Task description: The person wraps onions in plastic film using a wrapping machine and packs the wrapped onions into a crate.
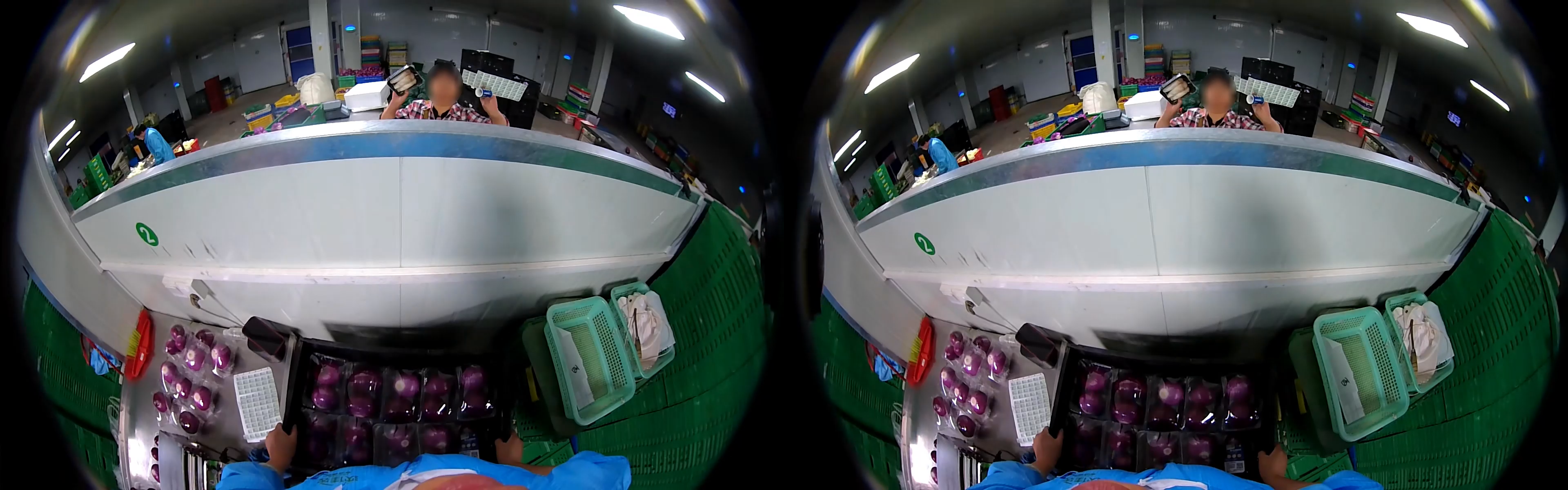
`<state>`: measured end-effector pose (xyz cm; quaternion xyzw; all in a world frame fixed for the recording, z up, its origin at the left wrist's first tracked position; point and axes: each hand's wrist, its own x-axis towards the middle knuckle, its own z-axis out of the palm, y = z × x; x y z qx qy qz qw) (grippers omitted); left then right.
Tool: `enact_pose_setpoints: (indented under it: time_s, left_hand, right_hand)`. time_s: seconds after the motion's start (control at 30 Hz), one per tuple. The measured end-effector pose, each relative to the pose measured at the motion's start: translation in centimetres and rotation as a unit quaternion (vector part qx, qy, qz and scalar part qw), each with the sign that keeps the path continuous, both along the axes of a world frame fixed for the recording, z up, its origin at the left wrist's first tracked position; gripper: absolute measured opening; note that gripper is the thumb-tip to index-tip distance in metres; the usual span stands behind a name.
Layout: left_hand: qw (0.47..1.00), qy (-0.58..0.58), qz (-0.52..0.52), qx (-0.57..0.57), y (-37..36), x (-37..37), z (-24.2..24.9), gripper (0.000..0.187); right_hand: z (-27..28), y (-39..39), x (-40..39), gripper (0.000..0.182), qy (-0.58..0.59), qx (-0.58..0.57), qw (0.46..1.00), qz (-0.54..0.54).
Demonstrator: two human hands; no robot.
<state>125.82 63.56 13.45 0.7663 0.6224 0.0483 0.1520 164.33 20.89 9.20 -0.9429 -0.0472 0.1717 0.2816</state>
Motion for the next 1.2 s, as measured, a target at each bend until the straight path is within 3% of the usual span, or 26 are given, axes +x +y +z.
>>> enact_pose_setpoints:
  time_s: [0.4,0.57,0.8,1.2]
  left_hand:
    - [1.000,0.003,-0.005,0.012,0.1,-0.3,-0.9,0.043]
    - [1.000,0.008,0.000,0.009,-0.1,0.0,-0.2,0.043]
    - [1.000,0.011,0.003,0.003,0.1,0.3,-0.1,0.044]
    - [1.000,0.018,0.012,-0.005,-0.1,0.5,0.5,0.044]
  right_hand:
    - [0.4,0.5,0.1,0.047,0.007,-0.011,0.999,-0.031]
    - [3.6,1.6,-0.4,0.047,0.003,-0.024,0.999,-0.032]
    - [-4.4,-1.4,0.4,0.048,-0.034,-0.005,0.999,-0.029]
    - [-3.8,-1.2,0.3,0.051,-0.033,0.017,0.998,-0.041]
